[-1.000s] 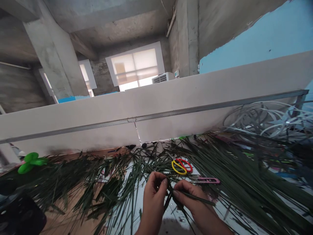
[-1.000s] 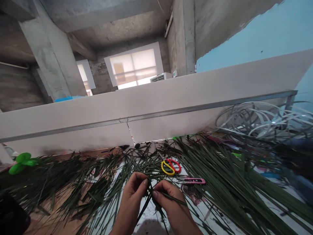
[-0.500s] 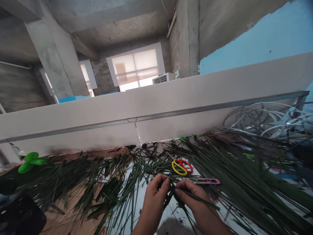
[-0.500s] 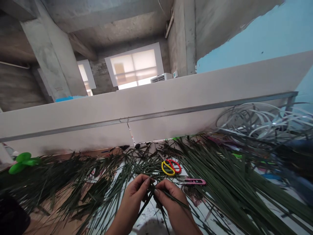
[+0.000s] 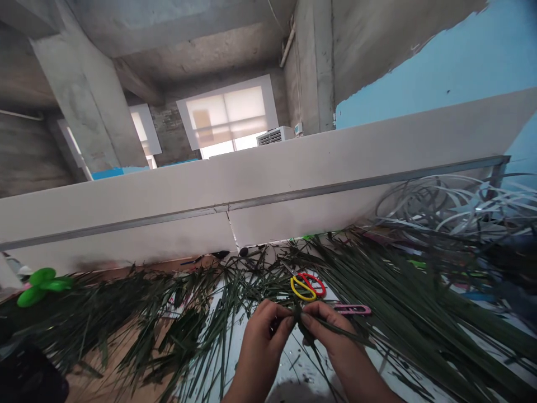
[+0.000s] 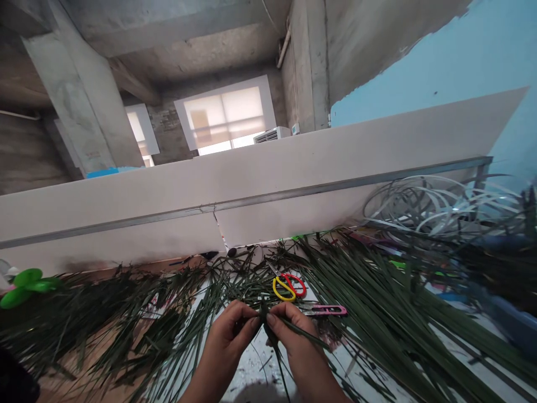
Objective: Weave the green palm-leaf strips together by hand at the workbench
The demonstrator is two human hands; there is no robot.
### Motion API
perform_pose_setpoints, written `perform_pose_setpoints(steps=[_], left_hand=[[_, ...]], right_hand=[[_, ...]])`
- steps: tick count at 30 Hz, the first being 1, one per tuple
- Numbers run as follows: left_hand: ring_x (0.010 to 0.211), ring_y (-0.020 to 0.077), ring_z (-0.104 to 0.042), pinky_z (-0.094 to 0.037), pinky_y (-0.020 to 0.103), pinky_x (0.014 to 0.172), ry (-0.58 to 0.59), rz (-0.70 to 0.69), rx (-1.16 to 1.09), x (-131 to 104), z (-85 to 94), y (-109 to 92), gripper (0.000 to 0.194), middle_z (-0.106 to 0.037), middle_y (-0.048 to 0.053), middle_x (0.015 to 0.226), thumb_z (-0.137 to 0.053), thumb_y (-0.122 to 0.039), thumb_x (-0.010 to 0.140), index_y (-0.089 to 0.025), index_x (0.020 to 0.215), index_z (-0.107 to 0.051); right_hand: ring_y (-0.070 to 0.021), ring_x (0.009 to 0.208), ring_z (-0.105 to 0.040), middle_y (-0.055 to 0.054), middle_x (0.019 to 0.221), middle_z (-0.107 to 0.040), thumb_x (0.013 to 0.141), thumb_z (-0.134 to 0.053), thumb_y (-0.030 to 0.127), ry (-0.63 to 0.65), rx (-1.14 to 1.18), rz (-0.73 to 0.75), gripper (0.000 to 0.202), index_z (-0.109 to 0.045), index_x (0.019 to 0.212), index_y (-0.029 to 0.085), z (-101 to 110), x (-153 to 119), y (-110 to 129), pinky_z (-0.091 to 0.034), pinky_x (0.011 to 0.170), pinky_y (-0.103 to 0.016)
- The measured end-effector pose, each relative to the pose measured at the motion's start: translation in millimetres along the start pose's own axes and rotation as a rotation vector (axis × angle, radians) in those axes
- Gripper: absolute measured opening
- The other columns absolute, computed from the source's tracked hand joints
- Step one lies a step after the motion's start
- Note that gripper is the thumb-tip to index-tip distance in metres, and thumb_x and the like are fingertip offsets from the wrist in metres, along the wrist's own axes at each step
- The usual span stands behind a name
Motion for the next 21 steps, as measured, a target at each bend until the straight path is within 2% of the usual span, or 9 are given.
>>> perform_pose_setpoints(steps=[3, 6, 11, 13, 16, 18, 21], left_hand=[[0.068, 0.0167, -0.053, -0.036, 0.024, 0.061, 0.026, -0.072, 0.135, 0, 1.8, -11, 0.017, -0.059, 0.002, 0.075, -0.058, -0.027, 0.089, -0.020, 0.076, -0.067], [0.067, 0.0165, -0.052, -0.035, 0.024, 0.062, 0.060, -0.074, 0.194, 0, 3.4, -15, 0.016, -0.060, 0.001, 0.071, -0.056, -0.020, 0.087, -0.020, 0.073, -0.064], [0.056, 0.0134, -0.045, -0.032, 0.023, 0.054, 0.230, 0.136, 0.119, 0, -0.4, 3, 0.016, -0.050, -0.004, 0.059, -0.055, -0.024, 0.085, -0.020, 0.070, -0.060], [0.058, 0.0132, -0.047, -0.033, 0.022, 0.054, 0.258, 0.184, 0.068, -1, -2.3, 8, 0.015, -0.051, -0.004, 0.061, -0.055, -0.026, 0.085, -0.019, 0.073, -0.060], [0.064, 0.0134, -0.051, -0.037, 0.022, 0.058, 0.208, 0.169, -0.046, -1, -5.5, 9, 0.012, -0.059, -0.002, 0.074, -0.056, -0.029, 0.087, -0.019, 0.088, -0.062], [0.065, 0.0130, -0.050, -0.038, 0.022, 0.058, 0.149, 0.166, -0.119, -3, -8.5, 10, 0.014, -0.059, -0.002, 0.078, -0.057, -0.030, 0.086, -0.019, 0.096, -0.062], [0.069, 0.0136, -0.049, -0.038, 0.023, 0.061, 0.057, 0.154, -0.153, -4, -10.5, 11, 0.009, -0.056, -0.002, 0.075, -0.059, -0.025, 0.084, -0.018, 0.088, -0.062]], right_hand=[[-0.0169, 0.067, -0.050, 0.002, 0.068, -0.060, 0.076, -0.071, 0.043, -0.030, -0.017, 0.012, 0.023, -0.065, 0.079, 0.020, 4, 1, 2, -0.041, 0.064, -0.027], [-0.0175, 0.070, -0.050, 0.002, 0.071, -0.061, 0.078, -0.069, 0.044, -0.040, -0.038, 0.011, 0.024, -0.064, 0.080, 0.021, 7, 1, 1, -0.041, 0.067, -0.028], [-0.0176, 0.071, -0.050, 0.002, 0.071, -0.060, 0.080, -0.067, 0.045, -0.033, -0.048, 0.013, 0.025, -0.064, 0.083, 0.021, 7, 0, 0, -0.041, 0.068, -0.028], [-0.0176, 0.071, -0.050, 0.002, 0.071, -0.060, 0.079, -0.068, 0.045, -0.026, -0.056, 0.005, 0.025, -0.064, 0.082, 0.021, 5, 0, 0, -0.041, 0.067, -0.028], [-0.0170, 0.068, -0.050, 0.003, 0.069, -0.059, 0.077, -0.070, 0.044, -0.017, -0.074, 0.000, 0.024, -0.064, 0.078, 0.021, 2, 0, -1, -0.042, 0.064, -0.026], [-0.0164, 0.066, -0.051, 0.003, 0.067, -0.058, 0.076, -0.071, 0.044, 0.004, -0.078, 0.002, 0.025, -0.064, 0.076, 0.020, 0, -1, -2, -0.042, 0.061, -0.026], [-0.0164, 0.065, -0.052, 0.002, 0.067, -0.059, 0.076, -0.070, 0.046, 0.027, -0.090, -0.002, 0.026, -0.066, 0.076, 0.020, -2, -3, -6, -0.043, 0.061, -0.026]])
Point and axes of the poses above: each hand's wrist, its own x-axis towards the middle knuckle, its own z-axis out of the back of the hand, y = z × x, the point moved 8 cm from there along x, towards the middle knuckle
